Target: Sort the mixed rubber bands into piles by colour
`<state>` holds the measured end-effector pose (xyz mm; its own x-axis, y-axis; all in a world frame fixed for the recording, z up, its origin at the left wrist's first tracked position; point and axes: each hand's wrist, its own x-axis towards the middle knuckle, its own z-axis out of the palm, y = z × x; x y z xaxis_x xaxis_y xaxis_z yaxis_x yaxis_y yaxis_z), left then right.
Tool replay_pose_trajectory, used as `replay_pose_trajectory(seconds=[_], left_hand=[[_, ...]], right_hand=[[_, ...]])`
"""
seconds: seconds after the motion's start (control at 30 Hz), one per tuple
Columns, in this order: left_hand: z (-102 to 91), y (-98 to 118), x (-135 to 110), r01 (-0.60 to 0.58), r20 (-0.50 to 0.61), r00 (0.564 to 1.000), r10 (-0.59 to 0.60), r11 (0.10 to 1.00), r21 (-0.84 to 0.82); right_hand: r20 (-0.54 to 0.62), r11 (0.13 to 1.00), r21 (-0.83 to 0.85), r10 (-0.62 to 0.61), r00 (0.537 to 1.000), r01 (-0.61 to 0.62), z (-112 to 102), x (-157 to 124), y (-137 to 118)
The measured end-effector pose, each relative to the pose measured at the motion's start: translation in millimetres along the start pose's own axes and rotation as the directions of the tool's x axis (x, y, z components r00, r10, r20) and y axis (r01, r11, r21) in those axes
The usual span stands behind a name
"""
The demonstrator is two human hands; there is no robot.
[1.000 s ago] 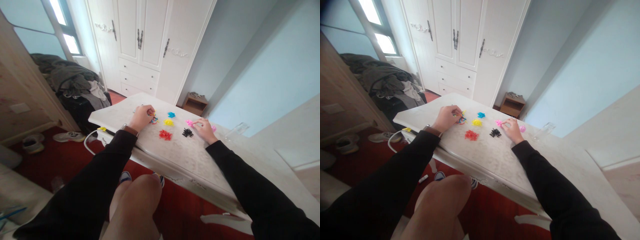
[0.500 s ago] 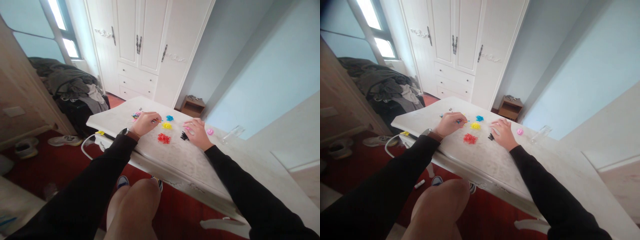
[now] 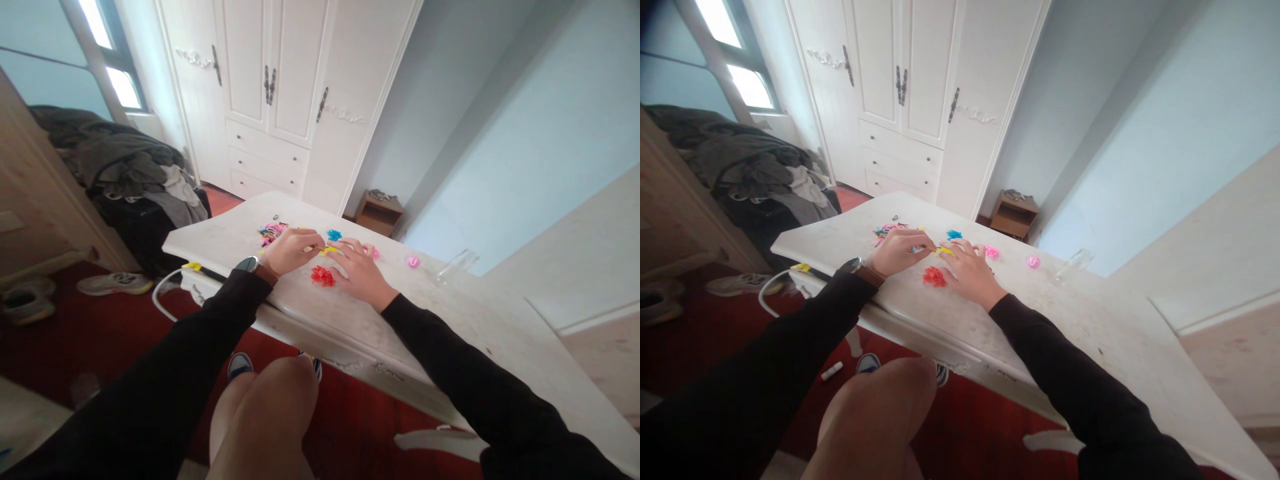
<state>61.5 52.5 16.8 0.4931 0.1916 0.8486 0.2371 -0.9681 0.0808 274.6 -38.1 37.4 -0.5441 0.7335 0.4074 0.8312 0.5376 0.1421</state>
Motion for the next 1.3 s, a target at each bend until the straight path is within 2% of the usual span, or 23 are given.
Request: replay_pose_trajectory(seconds=[0.1, 0.2, 0.27, 0.57, 0.67, 0.83, 1.3], left_hand=[[-0.2, 1, 0, 0.021, 0.011, 1.0, -0.021, 1.0, 0.006], [-0.2, 2, 0, 0.069, 0.039, 0.997, -0.068, 0.998, -0.007], [0.0, 2, 0, 0.092, 0.057, 0.994, -0.091, 0.996, -0.018], [0.7, 3, 1, 0.097, 0.045, 0.995, -0.094, 0.993, -0.07], [1.4, 0, 1, 0.157, 0.035, 0.987, -0.154, 0.984, -0.08], [2.4, -2, 0, 0.261, 0.079, 0.964, -0.256, 0.963, -0.07], [1.5, -1, 1, 0.207, 0.092, 0.976, -0.197, 0.97, -0.125]], right_hand=[[-0.081, 0.998, 0.04, 0.049, 0.996, -0.045, 2, 1, 2], [-0.191, 0.987, 0.085, 0.149, 0.97, -0.135, 5, 5, 4], [-0.224, 0.981, 0.099, 0.186, 0.957, -0.167, 7, 9, 5], [-0.223, 0.977, 0.113, 0.202, 0.954, -0.181, 14, 18, 3], [-0.245, 0.971, 0.135, 0.226, 0.943, -0.198, 12, 17, 4], [-0.28, 0.964, 0.16, 0.25, 0.927, -0.212, 10, 14, 6], [-0.257, 0.962, 0.161, 0.258, 0.931, -0.222, 12, 15, 6]])
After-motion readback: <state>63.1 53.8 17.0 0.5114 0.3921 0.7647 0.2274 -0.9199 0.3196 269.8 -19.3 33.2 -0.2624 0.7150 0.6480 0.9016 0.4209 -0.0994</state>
